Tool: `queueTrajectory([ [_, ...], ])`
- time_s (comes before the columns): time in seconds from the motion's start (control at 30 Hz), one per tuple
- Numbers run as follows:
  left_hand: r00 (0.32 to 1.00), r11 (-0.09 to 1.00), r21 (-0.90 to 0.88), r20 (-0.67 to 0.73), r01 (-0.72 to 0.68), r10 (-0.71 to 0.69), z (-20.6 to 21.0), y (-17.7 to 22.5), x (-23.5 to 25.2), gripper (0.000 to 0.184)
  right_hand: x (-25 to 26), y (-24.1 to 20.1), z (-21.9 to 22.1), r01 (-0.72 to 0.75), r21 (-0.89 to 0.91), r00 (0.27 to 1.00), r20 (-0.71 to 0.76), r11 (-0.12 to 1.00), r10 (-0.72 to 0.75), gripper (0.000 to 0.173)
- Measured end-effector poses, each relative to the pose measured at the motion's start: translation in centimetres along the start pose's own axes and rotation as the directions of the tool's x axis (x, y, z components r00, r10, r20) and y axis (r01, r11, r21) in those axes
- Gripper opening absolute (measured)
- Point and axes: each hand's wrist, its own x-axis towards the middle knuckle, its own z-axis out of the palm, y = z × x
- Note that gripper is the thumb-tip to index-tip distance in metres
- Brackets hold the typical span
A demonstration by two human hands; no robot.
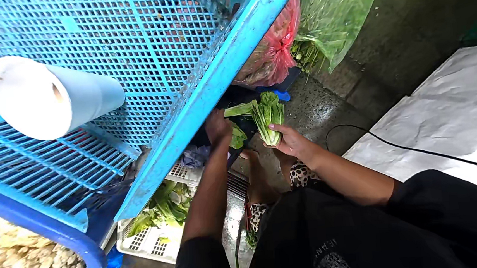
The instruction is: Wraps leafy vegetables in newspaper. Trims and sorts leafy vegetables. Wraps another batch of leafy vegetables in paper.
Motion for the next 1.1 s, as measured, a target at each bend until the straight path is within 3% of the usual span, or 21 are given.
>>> queueTrajectory([
  [0.1,0.991,0.967,0.22,0.067,-0.128,0.116,0.8,-1.4,2.8,0.032,-0.7,0.4,-0.8,0.037,-0.035,0.999,0.008,0.999,-0.037,0.038],
  [0.23,0.993,0.977,0.184,0.077,-0.106,0.094,-0.4,-1.2,3.1,0.027,-1.9,0.6,-1.4,0.078,-0.055,0.997,0.013,0.995,-0.078,0.04],
  [0.33,0.999,0.999,-0.033,0.036,-0.009,0.01,-2.6,-0.4,0.5,0.029,-2.1,0.4,-1.9,0.065,-0.053,0.998,0.017,0.996,-0.064,0.04],
  [0.4,0.991,0.945,-0.296,0.04,0.136,-0.13,-4.1,0.4,-2.1,0.032,-1.7,0.4,-1.3,0.048,-0.065,0.999,-0.008,0.997,-0.049,0.038],
  [0.47,0.976,0.742,-0.643,0.041,0.188,-0.212,-4.3,1.0,-4.7,0.033,-0.9,0.8,0.0,0.056,-0.099,0.996,-0.057,0.993,-0.062,0.041],
  [0.53,0.98,0.548,-0.83,-0.004,0.108,-0.199,-3.5,2.3,-7.1,0.037,-0.2,1.1,1.3,0.082,-0.154,0.994,-0.06,0.985,-0.092,0.051],
  [0.77,0.961,0.746,-0.648,-0.079,0.153,-0.266,0.5,5.6,-9.8,0.03,0.5,1.9,5.4,0.09,-0.133,0.994,-0.041,0.987,-0.097,0.045],
  [0.9,0.952,0.704,-0.703,-0.136,0.103,-0.276,0.4,5.5,-10.0,0.027,0.5,1.5,5.6,0.086,-0.199,0.996,0.022,0.976,-0.083,0.046],
  [1.03,0.964,0.733,-0.673,-0.12,0.098,-0.238,0.3,5.4,-10.4,0.023,0.3,1.4,5.5,0.01,-0.295,0.998,0.06,0.955,0.008,0.053],
  [1.1,0.974,0.616,-0.775,-0.002,0.142,-0.227,0.1,5.0,-10.6,0.026,0.2,1.2,5.4,-0.026,-0.291,0.998,0.044,0.956,0.041,0.047],
])
